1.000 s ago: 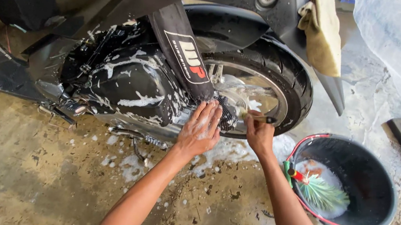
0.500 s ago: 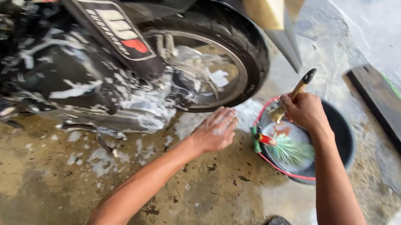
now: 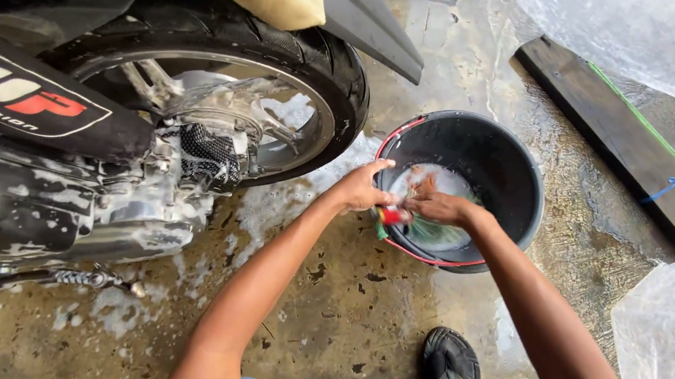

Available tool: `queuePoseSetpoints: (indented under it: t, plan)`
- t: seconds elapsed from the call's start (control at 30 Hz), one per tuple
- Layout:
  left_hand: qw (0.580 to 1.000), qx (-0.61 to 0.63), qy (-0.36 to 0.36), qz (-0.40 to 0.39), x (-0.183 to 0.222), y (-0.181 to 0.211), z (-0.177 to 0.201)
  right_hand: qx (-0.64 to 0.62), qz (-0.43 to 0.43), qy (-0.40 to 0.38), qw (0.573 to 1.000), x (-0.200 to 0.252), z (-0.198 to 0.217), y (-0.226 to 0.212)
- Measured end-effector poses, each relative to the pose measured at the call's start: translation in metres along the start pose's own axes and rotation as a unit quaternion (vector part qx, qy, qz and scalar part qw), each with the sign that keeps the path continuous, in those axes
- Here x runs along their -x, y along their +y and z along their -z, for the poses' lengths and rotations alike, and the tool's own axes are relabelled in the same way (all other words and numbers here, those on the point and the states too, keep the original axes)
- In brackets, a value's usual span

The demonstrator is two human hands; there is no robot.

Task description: The person scrubs the front wheel and tire of a motorcycle using a brush and a sponge. They repeatedly dip the tools into a bucket of soapy water to clean the wheel spokes, rim, and tire surface.

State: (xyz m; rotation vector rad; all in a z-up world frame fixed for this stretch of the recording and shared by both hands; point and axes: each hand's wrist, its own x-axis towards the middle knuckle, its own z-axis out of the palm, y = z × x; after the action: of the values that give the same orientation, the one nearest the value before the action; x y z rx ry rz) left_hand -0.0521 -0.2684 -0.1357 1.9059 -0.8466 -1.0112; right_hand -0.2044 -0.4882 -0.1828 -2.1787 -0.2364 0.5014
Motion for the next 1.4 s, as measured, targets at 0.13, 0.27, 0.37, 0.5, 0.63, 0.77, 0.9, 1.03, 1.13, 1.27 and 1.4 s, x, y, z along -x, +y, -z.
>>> queuePoseSetpoints:
  t: [0.13,0.27,0.37,0.5,0.63,0.77,0.9,1.03,1.13,1.27,1.4]
  plan:
    - [0.997,-0.057,-0.027,0.051,0.0,-0.013,-0.013,0.005,-0.336,-0.041,0.941,0.0,-0.003,0.009]
    - [0.975,-0.194,-0.079,0.07,-0.004,-0.031,-0.01,0.141,-0.414,0.074,0.896,-0.012,-0.014,0.093]
    - [0.946,-0.275,-0.132,0.112,0.009,-0.03,0.011,0.179,-0.426,0.021,0.887,-0.04,-0.042,0.124]
    - [0.892,-0.411,-0.145,0.119,0.018,-0.059,0.028,0.247,-0.344,-0.105,0.9,-0.074,-0.042,0.062]
    - [0.822,-0.551,-0.028,0.139,0.038,-0.029,-0.003,0.287,-0.313,-0.012,0.905,-0.121,-0.077,0.062]
    - [0.83,-0.425,0.302,-0.197,0.032,-0.107,-0.066,0.349,-0.14,-0.109,0.92,-0.131,-0.113,0.085]
    - [0.862,-0.476,-0.17,0.037,0.04,-0.067,-0.043,0.399,-0.264,0.15,0.865,-0.094,-0.096,0.127]
    - [0.826,-0.501,-0.242,0.091,0.038,-0.014,-0.045,0.372,-0.208,0.194,0.883,-0.105,-0.115,0.138]
    - [0.828,-0.47,-0.283,0.114,0.088,0.076,-0.004,0.153,-0.313,-0.082,0.934,-0.067,-0.098,0.128]
    - [0.884,-0.343,-0.238,0.209,0.065,0.008,-0.022,-0.017,-0.223,-0.033,0.974,-0.073,-0.054,-0.05]
    - [0.98,-0.15,-0.111,0.071,0.009,-0.091,-0.034,-0.084,-0.179,0.1,0.975,-0.051,-0.047,-0.078]
